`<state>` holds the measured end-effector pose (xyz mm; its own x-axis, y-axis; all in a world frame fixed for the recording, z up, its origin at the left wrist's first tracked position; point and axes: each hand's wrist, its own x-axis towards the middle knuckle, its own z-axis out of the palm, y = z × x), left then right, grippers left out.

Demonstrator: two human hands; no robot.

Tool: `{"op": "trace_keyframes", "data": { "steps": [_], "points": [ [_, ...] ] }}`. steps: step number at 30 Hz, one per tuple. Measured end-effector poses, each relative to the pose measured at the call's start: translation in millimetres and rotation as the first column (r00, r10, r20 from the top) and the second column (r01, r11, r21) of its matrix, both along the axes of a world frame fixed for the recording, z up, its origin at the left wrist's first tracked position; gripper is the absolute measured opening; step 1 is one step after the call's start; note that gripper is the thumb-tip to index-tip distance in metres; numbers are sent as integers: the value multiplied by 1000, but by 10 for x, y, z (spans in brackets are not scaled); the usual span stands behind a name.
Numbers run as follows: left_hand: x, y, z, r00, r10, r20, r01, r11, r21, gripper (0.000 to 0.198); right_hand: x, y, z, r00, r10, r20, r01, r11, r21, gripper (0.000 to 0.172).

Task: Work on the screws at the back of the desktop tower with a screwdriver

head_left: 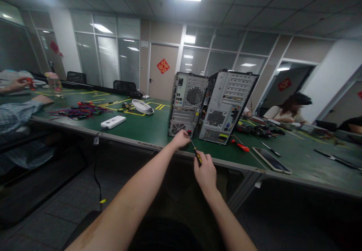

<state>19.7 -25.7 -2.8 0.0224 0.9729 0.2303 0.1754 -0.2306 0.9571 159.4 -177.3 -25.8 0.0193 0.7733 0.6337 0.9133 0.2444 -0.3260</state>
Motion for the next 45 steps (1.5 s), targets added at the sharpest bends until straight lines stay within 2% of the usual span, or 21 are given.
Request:
{"op": "trace_keyframes", "data": {
  "steps": [5,20,45],
  "points": [
    [12,-19,20,999,-5,42,7,999,-36,36,-12,11,22,1000,-5,-10,5,1000,-11,28],
    [16,50,-20,999,30,18,-30,999,-30,36,-42,30,67,1000,0,-6,0,1000,-18,26],
    [5,35,-20,997,80,-20,-81,996,-27,39,-75,12,150,999,-27,35,28,999,-44,27]
  ]
}}
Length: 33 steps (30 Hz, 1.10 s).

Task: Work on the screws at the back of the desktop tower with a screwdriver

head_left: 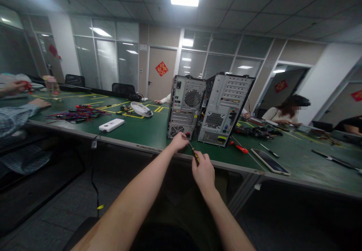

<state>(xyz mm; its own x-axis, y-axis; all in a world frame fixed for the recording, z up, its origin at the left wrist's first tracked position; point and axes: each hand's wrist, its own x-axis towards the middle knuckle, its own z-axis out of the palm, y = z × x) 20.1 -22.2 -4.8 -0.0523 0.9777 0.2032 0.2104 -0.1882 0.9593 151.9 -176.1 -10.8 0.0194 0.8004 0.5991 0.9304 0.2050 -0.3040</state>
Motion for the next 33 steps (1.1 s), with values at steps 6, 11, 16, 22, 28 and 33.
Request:
{"op": "trace_keyframes", "data": {
  "steps": [6,11,16,22,28,33],
  "points": [
    [0,3,3,1000,0,-23,0,1000,4,36,10,3,10,1000,-4,1,4,1000,-5,26],
    [-6,24,-13,1000,-9,-29,9,1000,16,34,10,4,67,1000,-7,13,8,1000,-22,27],
    [-8,33,-17,999,-4,-51,6,1000,30,32,12,12,135,1000,-4,24,4,999,-36,25],
    [-20,14,-5,999,-12,-50,13,1000,28,32,32,19,225,1000,8,8,-7,999,-47,24],
    [-27,-14,12,997,-9,-80,11,999,32,33,3,20,238,1000,-7,22,8,998,-61,23],
    [-29,-41,40,997,-2,-83,4,1000,16,33,-38,23,198,998,-24,52,27,999,-47,22]
  ]
}}
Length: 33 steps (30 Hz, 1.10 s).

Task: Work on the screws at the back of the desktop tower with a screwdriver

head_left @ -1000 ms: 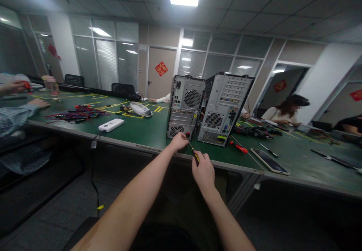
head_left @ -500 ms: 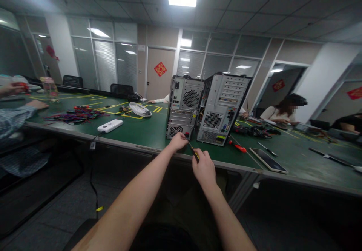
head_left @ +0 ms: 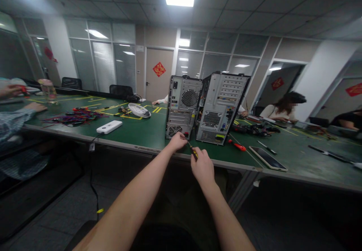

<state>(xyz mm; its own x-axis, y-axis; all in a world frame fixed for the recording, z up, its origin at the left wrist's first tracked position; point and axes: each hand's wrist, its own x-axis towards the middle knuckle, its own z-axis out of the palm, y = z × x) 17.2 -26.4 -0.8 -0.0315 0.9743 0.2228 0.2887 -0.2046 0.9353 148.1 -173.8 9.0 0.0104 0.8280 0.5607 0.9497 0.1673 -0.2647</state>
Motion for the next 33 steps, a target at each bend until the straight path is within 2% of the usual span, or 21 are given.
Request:
{"op": "trace_keyframes", "data": {
  "steps": [8,15,18,23,26,33],
  "points": [
    [-19,-28,24,999,-38,-21,38,999,-21,35,-54,-22,11,998,-30,50,30,1000,5,24],
    [-10,-119,71,997,-80,-13,80,996,-43,36,-113,-31,10,998,-59,-28,58,997,-57,15],
    [-1,-119,61,994,-105,12,105,993,-48,37,-140,-32,-10,995,-45,-86,43,999,-31,12],
    [-5,-80,27,995,-81,50,84,995,-57,40,-188,-32,-43,992,-3,-125,1,1000,-11,22],
    [-8,-86,34,994,-86,65,89,995,-46,40,-205,-28,-46,994,11,-112,-12,1000,-10,16],
    [0,-172,101,973,-154,173,165,985,-51,38,-209,-32,-22,996,-39,-85,31,996,-88,11]
  ]
}}
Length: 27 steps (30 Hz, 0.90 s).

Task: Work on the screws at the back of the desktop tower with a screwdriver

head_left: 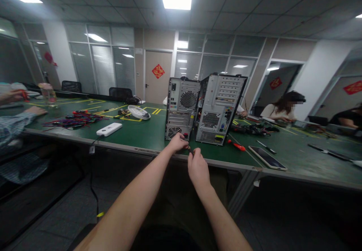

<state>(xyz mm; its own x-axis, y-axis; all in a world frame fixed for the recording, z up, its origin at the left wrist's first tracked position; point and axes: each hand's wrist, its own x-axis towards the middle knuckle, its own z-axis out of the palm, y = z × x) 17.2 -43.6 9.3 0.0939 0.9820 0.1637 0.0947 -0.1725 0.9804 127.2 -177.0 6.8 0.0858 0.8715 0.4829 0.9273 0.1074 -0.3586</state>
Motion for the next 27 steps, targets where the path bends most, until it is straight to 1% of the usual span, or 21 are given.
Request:
{"op": "trace_keyframes", "data": {
  "steps": [2,5,8,10,12,15,17,22,25,27],
  "points": [
    [1,-4,2,999,-12,33,12,1000,-11,40,-3,-17,13,1000,-1,-22,1,1000,-9,12],
    [2,18,-16,1000,-6,27,6,1000,2,42,-11,-62,44,998,33,-47,-33,999,-7,13],
    [9,57,-46,1000,9,23,-9,1000,13,41,-9,-116,89,998,51,-28,-52,997,-50,27],
    [14,78,-61,999,14,30,-14,1000,13,41,0,-147,123,999,51,1,-50,996,-77,31],
    [17,91,-69,1000,17,25,-17,1000,11,41,14,-169,159,998,47,42,-43,994,-96,26],
    [16,100,-73,999,31,14,-31,1000,7,42,31,-186,205,994,36,108,-23,993,-117,15],
    [14,106,-78,999,41,11,-41,999,12,43,36,-188,225,991,25,135,-8,992,-124,11],
    [9,119,-101,997,3,71,-4,1000,13,44,37,-179,222,988,-35,148,55,989,-135,16],
    [9,118,-112,996,-13,90,13,1000,11,46,43,-187,199,995,10,103,1,995,-105,13],
    [13,118,-119,996,-9,86,7,1000,20,47,51,-207,193,996,51,75,-44,995,-89,18]
  ]
}}
